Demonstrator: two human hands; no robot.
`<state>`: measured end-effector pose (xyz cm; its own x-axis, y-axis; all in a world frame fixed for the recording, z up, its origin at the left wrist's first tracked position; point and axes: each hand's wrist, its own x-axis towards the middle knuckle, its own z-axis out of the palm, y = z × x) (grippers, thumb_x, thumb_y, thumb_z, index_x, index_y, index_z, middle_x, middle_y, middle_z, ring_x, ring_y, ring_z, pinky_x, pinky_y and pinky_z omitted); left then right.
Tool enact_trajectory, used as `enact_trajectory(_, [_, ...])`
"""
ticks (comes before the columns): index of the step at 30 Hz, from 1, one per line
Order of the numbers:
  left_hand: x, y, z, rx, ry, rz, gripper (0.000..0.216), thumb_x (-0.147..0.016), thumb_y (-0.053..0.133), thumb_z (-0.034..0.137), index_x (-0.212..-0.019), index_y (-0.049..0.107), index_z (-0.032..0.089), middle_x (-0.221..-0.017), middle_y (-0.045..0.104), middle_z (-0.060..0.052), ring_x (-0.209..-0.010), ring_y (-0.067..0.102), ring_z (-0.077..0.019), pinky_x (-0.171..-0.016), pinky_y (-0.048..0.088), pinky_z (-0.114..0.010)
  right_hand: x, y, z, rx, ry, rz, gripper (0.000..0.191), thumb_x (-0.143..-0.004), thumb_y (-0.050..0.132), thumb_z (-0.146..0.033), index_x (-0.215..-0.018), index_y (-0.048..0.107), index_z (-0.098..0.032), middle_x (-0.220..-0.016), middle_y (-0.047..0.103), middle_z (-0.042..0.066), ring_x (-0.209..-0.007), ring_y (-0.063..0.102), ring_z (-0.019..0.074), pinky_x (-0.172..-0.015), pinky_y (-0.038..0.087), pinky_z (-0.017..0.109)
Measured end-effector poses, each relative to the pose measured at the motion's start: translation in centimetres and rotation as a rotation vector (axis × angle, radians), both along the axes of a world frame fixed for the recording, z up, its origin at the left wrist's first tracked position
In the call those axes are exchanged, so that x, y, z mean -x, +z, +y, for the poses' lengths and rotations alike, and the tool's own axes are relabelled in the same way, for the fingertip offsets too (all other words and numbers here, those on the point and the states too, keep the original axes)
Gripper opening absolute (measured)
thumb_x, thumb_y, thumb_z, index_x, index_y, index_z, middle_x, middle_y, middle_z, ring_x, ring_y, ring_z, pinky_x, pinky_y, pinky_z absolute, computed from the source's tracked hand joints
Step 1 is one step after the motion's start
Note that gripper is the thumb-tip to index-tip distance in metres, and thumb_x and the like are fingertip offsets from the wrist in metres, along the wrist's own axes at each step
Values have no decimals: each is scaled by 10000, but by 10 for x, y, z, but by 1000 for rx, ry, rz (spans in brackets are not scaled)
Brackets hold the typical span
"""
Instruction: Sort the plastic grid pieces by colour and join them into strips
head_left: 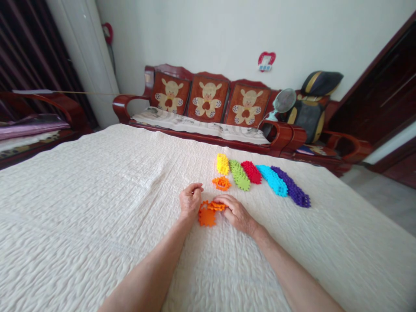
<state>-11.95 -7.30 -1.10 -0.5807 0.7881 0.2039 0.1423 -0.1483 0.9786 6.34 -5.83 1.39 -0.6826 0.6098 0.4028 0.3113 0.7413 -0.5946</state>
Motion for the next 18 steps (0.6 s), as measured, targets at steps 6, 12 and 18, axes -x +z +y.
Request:
enact_trajectory(6, [-1,1,-2,53,-34,-29,306,-698,463,219,-869,707,152,-753,708,-29,-480,516,-93,-481,394,-208,-3,-5,9,97,-280,105,409,-774,453,-121,-1167,534,-200,-1170,618,75,-1074,580,188,-947,449,361])
enact_trajectory(12, [-2,5,-4,32,-24,-18,292,-694,462,212,-839,709,152,-729,699,-25,-525,540,-96,-515,409,-200,-2,2,4,201,-152,35,426,-728,521,-117,-1143,557,-204,-1064,660,45,-958,619,168,-877,474,315])
enact_trajectory(18, [-2,4,-4,53,-51,-31,305,-695,461,223,-867,704,159,-759,701,-24,-467,489,-86,-466,383,-205,-3,10,1,259,-139,-14,391,-751,444,-104,-1108,579,-190,-1045,656,45,-936,608,163,-840,469,302])
